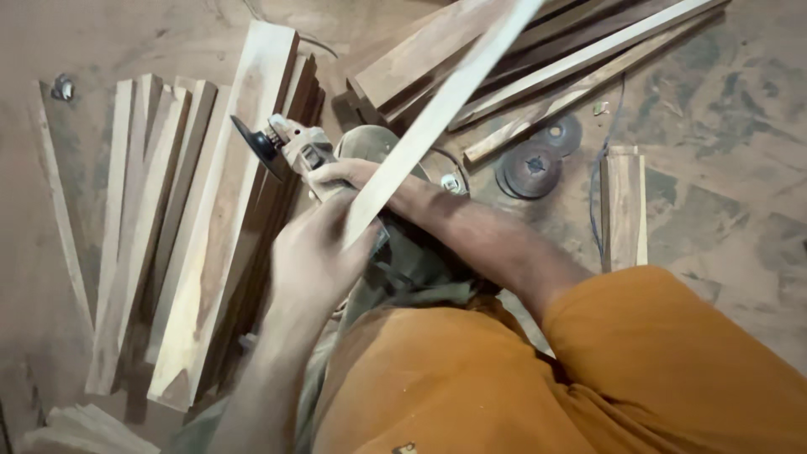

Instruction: The person sits on the workshop floor sanding long wooden strips with an angle grinder fitted with a sanding disc. They hold each strip steady with one hand, run the grinder along the wood surface, then set the finished strip aside and pick up the next one.

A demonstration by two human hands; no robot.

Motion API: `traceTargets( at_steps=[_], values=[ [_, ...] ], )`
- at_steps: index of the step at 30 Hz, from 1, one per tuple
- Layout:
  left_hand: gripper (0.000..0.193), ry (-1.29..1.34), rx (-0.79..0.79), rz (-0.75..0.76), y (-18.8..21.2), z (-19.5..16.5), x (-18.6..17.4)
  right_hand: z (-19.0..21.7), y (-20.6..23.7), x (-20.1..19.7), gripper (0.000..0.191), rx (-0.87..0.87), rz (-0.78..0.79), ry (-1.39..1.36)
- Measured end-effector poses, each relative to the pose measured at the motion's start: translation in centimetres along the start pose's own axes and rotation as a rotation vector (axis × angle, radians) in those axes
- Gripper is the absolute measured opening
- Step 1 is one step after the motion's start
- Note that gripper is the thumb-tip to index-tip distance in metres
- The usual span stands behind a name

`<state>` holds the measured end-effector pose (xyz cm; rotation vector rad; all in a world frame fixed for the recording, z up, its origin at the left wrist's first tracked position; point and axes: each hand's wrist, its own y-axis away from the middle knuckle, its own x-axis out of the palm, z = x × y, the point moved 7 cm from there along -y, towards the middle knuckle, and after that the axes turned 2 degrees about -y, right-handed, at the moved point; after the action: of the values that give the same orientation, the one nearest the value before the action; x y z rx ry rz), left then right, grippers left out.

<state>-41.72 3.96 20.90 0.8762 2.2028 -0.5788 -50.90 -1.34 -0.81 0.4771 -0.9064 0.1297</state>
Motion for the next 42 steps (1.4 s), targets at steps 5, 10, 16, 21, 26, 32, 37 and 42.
traceTargets(
  at_steps=[5, 10, 16, 21, 26, 32, 37, 42],
  values=[
    [0.039, -0.146, 0.041, 0.123, -9.2, -4.5, 7.4, 0.5, 1.0, -1.0, 0.017, -0.029, -0.022, 0.033],
    [0.082, -0.267, 0.179, -0.035, -13.6, -8.1, 8.0, 0.1, 1.6, -1.5, 0.017, 0.000, 0.005, 0.059],
    [0.039, 0.187, 0.172, -0.162, -3.7, -2.6, 1.9, -0.4, 0.1, -0.9, 0.017, -0.008, 0.076, 0.038],
    [0.015, 0.177, -0.003, -0.421, 9.0, 7.2, -4.3, -0.7, -1.5, -0.8, 0.019, 0.027, 0.064, 0.031],
    [0.015, 0.025, -0.329, -0.728, 20.9, 18.0, -8.9, -0.7, -1.8, 0.9, 0.025, 0.103, 0.302, -0.094],
    [0.014, 0.108, -0.608, -1.086, 32.8, 29.3, -15.3, -1.5, -2.7, -1.0, 0.032, 0.102, -0.075, 0.055],
    [0.017, -0.078, -0.675, -1.277, 36.6, 34.2, -21.0, -1.5, -2.9, 0.2, 0.061, -0.027, 0.068, 0.181],
    [0.019, -0.157, -0.854, -1.299, 39.1, 40.6, -24.6, -1.2, -2.8, -0.2, 0.055, -0.053, 0.057, 0.132]
  ],
)
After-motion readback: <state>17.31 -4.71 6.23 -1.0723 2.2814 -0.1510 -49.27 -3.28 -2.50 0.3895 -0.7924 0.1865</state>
